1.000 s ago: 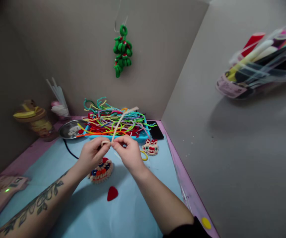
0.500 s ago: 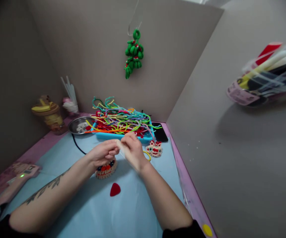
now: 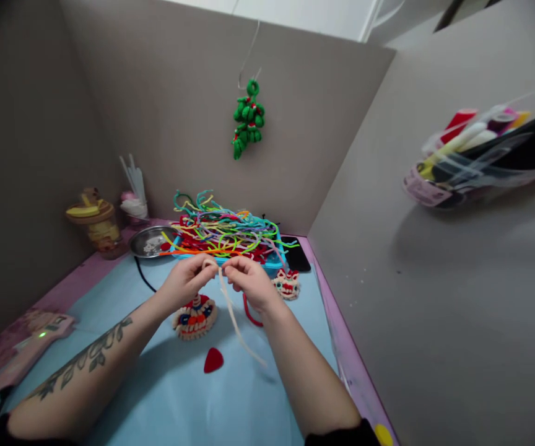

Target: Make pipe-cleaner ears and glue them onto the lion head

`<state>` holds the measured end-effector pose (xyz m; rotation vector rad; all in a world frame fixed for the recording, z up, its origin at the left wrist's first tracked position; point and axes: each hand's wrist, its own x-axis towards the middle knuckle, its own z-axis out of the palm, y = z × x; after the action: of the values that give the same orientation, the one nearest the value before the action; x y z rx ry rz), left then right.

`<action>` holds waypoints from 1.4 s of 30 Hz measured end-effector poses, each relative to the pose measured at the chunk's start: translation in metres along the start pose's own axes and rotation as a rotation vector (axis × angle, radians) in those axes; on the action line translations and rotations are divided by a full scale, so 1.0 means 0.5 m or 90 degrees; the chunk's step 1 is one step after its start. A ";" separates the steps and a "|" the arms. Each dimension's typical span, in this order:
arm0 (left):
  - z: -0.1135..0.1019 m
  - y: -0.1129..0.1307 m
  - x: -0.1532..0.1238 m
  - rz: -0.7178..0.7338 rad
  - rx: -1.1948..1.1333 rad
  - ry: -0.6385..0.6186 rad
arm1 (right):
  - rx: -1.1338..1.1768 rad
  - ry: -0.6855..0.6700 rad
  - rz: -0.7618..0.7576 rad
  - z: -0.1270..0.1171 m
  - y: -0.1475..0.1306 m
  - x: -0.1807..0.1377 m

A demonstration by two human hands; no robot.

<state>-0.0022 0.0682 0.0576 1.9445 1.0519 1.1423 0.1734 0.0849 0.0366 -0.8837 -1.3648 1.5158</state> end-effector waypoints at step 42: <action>0.026 0.045 -0.029 -0.001 -0.059 0.075 | -0.221 0.173 -0.262 0.046 -0.063 -0.068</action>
<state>0.0120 0.0432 0.0653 1.8224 1.0416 1.2944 0.1688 0.0447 0.0693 -0.9104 -1.5154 0.8298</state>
